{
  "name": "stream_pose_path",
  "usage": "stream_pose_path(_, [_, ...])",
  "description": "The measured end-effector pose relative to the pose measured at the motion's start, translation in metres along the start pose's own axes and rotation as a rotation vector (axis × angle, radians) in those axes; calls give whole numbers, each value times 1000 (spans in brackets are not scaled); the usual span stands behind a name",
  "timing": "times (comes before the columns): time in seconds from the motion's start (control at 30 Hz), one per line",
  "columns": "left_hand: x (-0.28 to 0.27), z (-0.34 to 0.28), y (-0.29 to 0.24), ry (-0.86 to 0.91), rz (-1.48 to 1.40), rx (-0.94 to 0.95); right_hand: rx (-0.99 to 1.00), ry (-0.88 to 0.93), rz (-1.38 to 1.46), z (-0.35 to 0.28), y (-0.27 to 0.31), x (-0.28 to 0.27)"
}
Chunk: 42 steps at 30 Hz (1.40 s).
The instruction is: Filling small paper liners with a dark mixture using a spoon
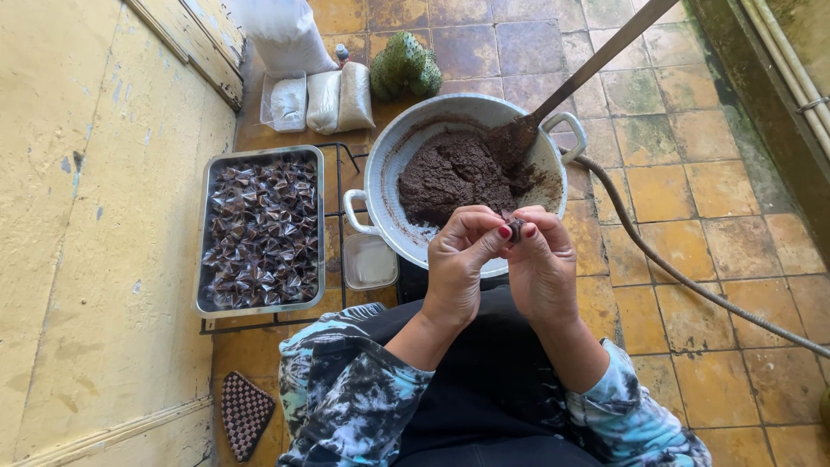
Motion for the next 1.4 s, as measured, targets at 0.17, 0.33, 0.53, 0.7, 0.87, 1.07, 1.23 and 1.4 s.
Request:
stream_pose_path(0.17, [6,-1,-6,13,11,8,-5,-4,-13,-1,-5,-11])
stream_pose_path(0.33, [8,-2,-10,24,28,25,-9,4,-31,-1,-3,-8])
stream_pose_path(0.53, [9,-2,-8,33,51,38,-23,13,-93,-1,2,-3])
stream_pose_path(0.7, [10,-3,-10,25,8,18,65,31,5,0,0,-5])
stream_pose_path(0.87, [6,-1,-3,5,-9,-54,283,5,120,-2,-16,-18])
stream_pose_path(1.07, [-1,-1,1,-76,-13,-44,215,-35,133,0,-17,-28])
stream_pose_path(1.23, [2,-1,-2,-34,77,-1,127,-18,95,1,-5,-19])
stream_pose_path(1.4, [4,-1,-3,9,101,58,67,25,63,2,1,-9])
Point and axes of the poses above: each hand's wrist, its own z-axis towards the middle knuckle, its own x-axis out of the palm, y = z × x, the point moved 5 cm from there along z, towards the middle knuckle, and after that the axes turned 8 degrees about y, right-handed, at the moved point
